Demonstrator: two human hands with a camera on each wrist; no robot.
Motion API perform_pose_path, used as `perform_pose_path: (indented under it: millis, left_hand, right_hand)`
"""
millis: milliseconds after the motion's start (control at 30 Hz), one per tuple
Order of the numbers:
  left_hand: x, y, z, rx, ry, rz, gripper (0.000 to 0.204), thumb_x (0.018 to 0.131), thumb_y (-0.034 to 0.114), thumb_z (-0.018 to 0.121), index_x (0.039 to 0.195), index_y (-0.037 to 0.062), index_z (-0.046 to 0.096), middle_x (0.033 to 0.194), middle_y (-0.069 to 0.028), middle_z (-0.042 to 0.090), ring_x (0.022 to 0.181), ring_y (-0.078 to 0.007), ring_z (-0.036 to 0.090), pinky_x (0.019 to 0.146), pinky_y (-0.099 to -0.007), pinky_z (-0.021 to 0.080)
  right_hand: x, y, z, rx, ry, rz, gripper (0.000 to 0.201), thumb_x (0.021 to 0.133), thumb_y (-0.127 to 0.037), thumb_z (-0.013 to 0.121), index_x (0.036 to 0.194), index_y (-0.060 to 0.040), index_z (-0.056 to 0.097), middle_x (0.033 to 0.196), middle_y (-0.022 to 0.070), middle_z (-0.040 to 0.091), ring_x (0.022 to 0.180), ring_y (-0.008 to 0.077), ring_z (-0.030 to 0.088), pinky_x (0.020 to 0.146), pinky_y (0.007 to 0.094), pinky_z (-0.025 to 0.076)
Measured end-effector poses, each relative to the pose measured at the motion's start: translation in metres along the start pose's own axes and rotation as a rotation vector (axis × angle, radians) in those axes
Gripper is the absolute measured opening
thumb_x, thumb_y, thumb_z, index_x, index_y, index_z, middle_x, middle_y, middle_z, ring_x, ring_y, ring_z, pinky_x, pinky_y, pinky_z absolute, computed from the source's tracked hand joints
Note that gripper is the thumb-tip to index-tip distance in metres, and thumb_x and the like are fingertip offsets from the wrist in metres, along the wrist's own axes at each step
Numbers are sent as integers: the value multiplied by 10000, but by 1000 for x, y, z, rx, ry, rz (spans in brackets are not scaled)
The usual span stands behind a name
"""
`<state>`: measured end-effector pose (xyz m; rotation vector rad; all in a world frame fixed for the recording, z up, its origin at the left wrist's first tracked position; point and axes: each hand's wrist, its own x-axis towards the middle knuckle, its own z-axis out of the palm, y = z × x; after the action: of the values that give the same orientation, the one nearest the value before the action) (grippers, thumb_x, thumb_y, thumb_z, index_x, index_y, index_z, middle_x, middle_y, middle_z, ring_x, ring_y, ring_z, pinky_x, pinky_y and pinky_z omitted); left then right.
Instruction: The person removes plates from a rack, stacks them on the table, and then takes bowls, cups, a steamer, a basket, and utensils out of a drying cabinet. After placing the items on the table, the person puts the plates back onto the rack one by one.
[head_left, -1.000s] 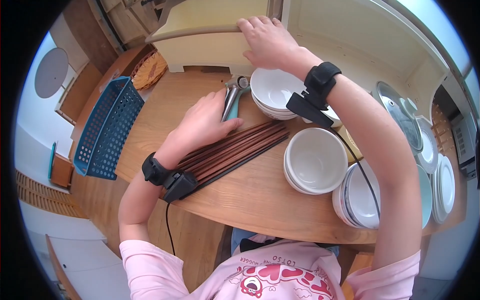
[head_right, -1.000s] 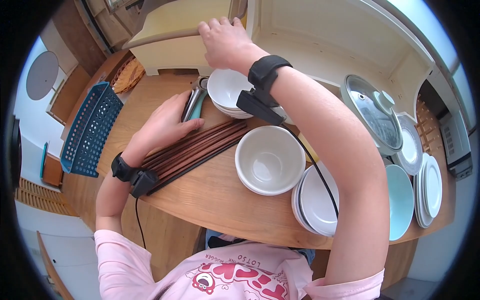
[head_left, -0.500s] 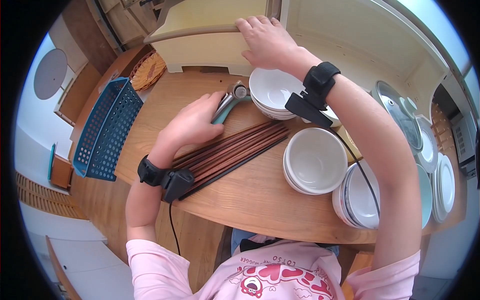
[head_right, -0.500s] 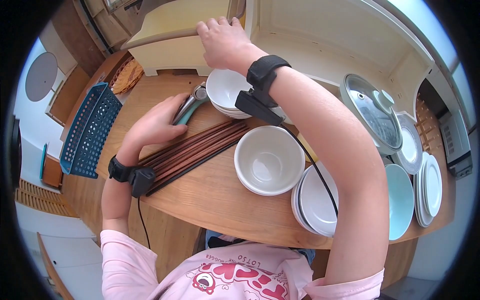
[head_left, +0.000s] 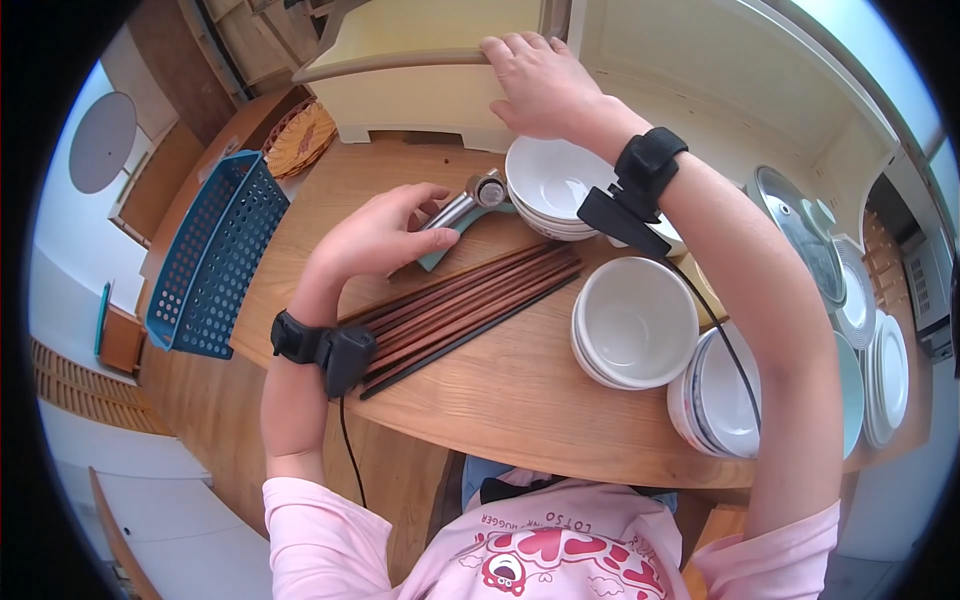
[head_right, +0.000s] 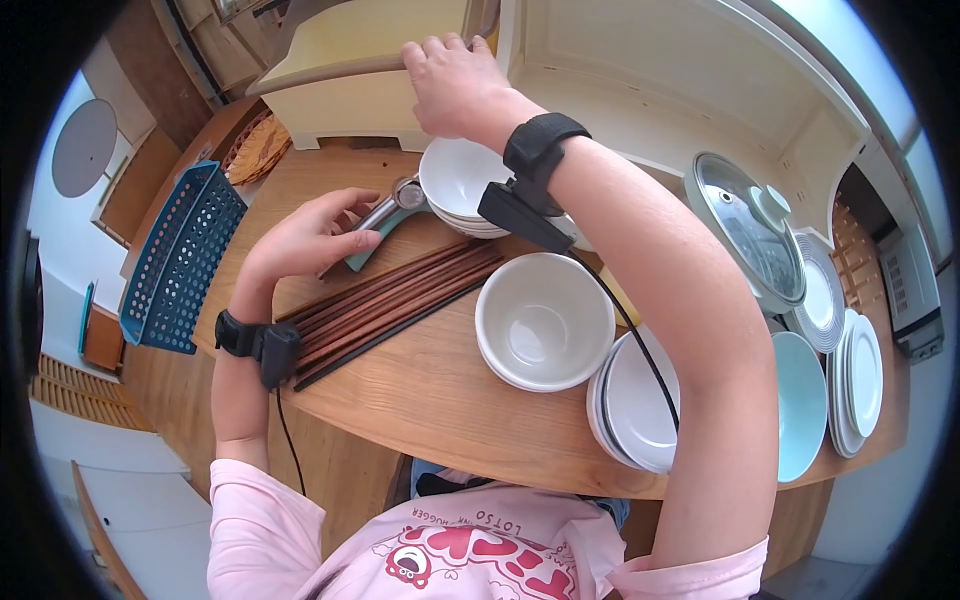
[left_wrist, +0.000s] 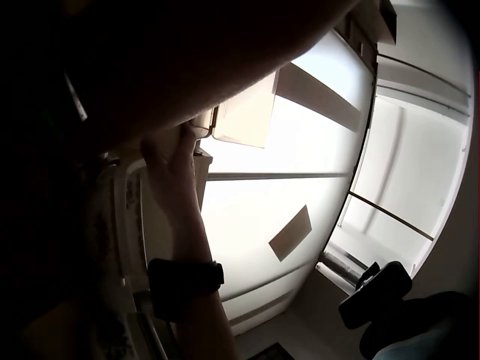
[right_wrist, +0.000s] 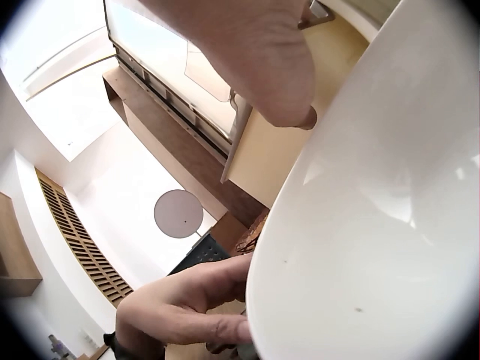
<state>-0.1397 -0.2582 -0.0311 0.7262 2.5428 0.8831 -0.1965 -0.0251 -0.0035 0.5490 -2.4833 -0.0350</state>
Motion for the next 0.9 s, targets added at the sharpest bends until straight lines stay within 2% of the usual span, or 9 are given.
perform_pose_path:
  millis: [67,133,167,267,333,433,667,900]
  left_hand:
    - [0,-10,-4,-78,-18,-41,636,832,335,686,1304,-35,472,1129,-208,616,956,-232,608,817,-341,497]
    - [2,-22,-7,-100,11,45,627,870,361,651,1306,-49,465,1155,-203,606,1014,-235,595,858,-332,487]
    - [3,-26,-9,-99,12,45,627,870,361,651,1306,-49,465,1155,-203,606,1014,-235,595,858,-332,487]
    - [3,-29,-14,-126,45,-12,616,883,373,633,1305,-45,470,1185,-204,594,1058,-246,584,905,-329,469]
    - [5,-36,-15,-167,49,-10,560,914,339,605,1314,-28,466,1213,-135,580,1072,-190,554,942,-312,431]
    - [5,-37,-16,-163,59,-3,559,920,344,597,1310,-34,468,1242,-133,563,1110,-197,540,975,-315,409]
    - [6,-32,-15,-124,90,-58,517,922,318,590,1295,-27,493,1213,-132,584,1065,-188,543,936,-314,427]
    - [13,-41,-14,-103,141,-31,490,918,304,590,1278,-19,513,1195,-118,597,1022,-183,552,912,-308,438]
  right_hand:
    - [0,-1,-1,11,3,0,504,803,-141,577,1264,-3,430,1220,170,526,1228,325,452,1058,538,312]
    - [0,-1,-3,-59,-48,19,546,824,-195,603,1297,-10,404,1240,167,522,1239,304,439,1050,468,334]
    - [1,-1,-4,-59,-48,19,546,824,-195,603,1297,-10,404,1240,167,522,1239,304,439,1050,468,334]
    - [1,2,-3,-58,-45,16,487,844,-163,567,1283,-13,419,1229,166,530,1229,306,450,1038,459,346]
    - [1,2,-4,-42,-27,4,430,857,-115,521,1264,-6,437,1202,171,548,1208,312,469,1022,448,360]
    - [2,4,-6,3,-21,14,374,859,-66,480,1227,0,461,1172,175,566,1184,318,490,1009,431,374]
    - [1,8,-10,24,-19,10,303,857,-20,442,1157,7,482,1140,183,575,1145,326,516,976,410,404]
    - [-2,8,-11,40,-26,6,244,882,-70,453,1110,13,483,1107,181,580,1122,337,525,959,423,413]
